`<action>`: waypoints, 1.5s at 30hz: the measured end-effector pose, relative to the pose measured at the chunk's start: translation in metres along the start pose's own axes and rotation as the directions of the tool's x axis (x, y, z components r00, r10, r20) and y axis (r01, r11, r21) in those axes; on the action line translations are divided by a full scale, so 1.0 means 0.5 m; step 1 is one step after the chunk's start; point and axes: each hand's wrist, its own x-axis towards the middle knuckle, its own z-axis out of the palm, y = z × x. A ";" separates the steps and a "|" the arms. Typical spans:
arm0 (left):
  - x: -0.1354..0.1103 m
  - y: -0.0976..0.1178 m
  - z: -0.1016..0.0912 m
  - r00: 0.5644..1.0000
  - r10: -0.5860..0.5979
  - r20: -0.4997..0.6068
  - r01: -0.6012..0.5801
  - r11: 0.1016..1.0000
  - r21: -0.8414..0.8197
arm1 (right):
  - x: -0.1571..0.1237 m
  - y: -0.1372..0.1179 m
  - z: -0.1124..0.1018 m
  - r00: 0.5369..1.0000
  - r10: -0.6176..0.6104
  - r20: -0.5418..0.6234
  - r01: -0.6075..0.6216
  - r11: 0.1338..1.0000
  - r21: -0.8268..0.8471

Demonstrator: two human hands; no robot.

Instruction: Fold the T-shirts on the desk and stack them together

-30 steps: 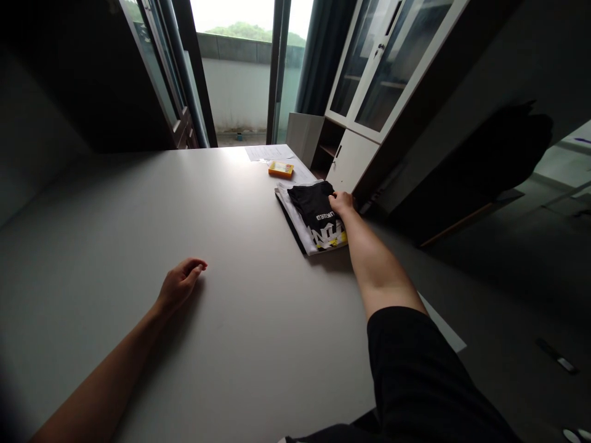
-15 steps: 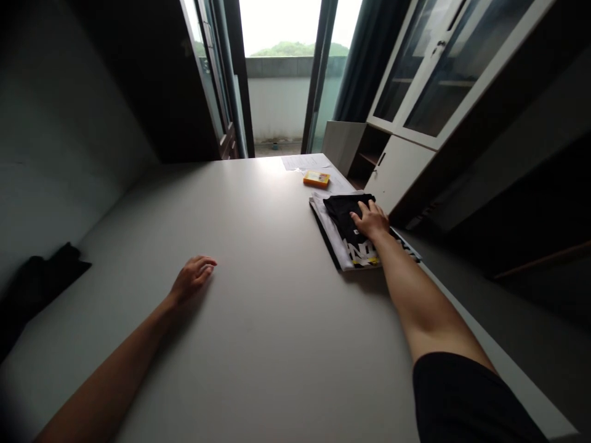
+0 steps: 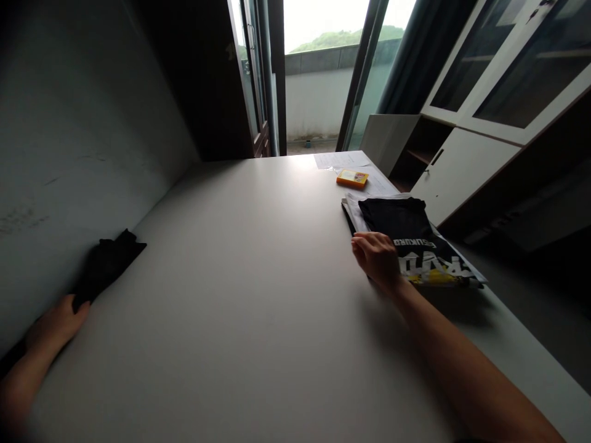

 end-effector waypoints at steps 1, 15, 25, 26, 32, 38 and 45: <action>-0.013 0.031 0.000 1.000 0.000 0.014 0.000 1.000 0.017 | 0.018 -0.032 0.022 0.998 -0.046 0.035 0.043 0.996 0.079; -0.374 0.585 0.080 0.704 0.693 -0.153 -0.706 0.663 -0.248 | 0.205 -0.321 0.262 0.961 -0.069 0.267 -0.110 0.793 0.600; -0.357 0.527 0.022 0.631 0.772 -0.082 -0.760 0.593 -0.267 | 0.181 -0.296 0.248 0.955 0.122 0.271 -0.238 0.860 0.451; -0.356 0.511 0.021 0.637 0.770 -0.039 -0.750 0.606 -0.266 | 0.185 -0.297 0.251 0.951 0.122 0.284 -0.246 0.853 0.459; -0.444 0.506 -0.020 0.331 0.926 0.183 -0.740 0.375 -0.559 | 0.198 -0.300 0.258 0.929 0.167 0.331 -0.327 0.790 0.519; -0.401 0.589 -0.023 0.300 0.953 0.033 -0.676 0.237 -0.698 | 0.189 -0.300 0.251 0.936 0.127 0.329 -0.278 0.840 0.465; -0.212 0.694 0.090 0.780 0.600 -0.176 -0.582 0.593 -0.556 | 0.195 -0.308 0.244 0.926 0.240 0.291 -0.357 0.804 0.475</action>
